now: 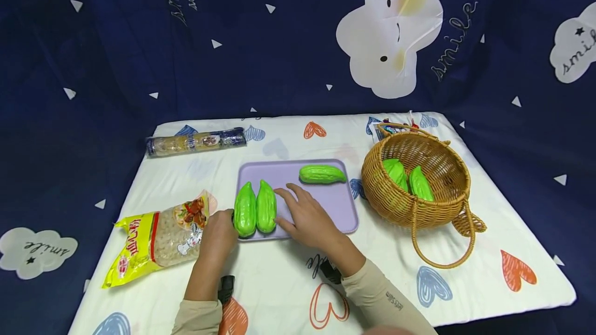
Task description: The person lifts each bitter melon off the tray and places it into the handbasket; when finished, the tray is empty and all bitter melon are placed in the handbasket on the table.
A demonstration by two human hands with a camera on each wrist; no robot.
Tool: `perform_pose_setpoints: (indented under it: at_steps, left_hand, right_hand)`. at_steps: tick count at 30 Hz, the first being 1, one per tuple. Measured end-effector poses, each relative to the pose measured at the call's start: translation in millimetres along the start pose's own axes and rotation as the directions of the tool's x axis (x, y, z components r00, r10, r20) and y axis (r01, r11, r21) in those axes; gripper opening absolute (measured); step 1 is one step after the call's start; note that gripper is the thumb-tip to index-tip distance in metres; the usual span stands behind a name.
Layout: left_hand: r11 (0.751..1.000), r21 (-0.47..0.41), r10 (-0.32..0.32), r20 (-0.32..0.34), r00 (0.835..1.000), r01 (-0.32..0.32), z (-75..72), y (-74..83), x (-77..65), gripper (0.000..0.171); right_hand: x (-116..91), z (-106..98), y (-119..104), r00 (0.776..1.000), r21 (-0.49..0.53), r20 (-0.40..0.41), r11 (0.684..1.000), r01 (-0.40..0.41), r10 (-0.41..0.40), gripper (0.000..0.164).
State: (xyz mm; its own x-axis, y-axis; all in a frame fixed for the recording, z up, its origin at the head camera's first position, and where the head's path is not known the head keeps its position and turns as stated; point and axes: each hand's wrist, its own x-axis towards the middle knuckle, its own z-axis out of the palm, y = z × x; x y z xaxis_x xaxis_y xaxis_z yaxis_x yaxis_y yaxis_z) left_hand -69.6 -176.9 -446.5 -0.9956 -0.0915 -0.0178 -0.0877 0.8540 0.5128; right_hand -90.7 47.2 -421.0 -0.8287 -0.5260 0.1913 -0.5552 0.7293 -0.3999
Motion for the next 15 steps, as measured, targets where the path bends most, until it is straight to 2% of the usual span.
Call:
perform_pose_setpoints:
  at_steps: [6,11,15]
  left_hand:
    - [1.0,0.0,0.017,-0.032,0.999,-0.017,-0.1,0.9,0.0,0.011]
    - [1.0,-0.003,0.028,-0.05,0.998,-0.028,-0.1,1.7,-1.3,0.01]
    - [1.0,-0.004,0.018,-0.038,0.999,-0.018,-1.1,2.1,-1.6,0.01]
  right_hand:
    - [6,20,-9,0.995,-0.033,0.101,0.999,0.011,-0.008,0.063]
    - [3,30,-14,0.985,-0.015,0.175,1.0,0.015,-0.012,0.061]
    - [2,33,-16,0.982,0.01,0.187,1.0,0.014,-0.015,0.057]
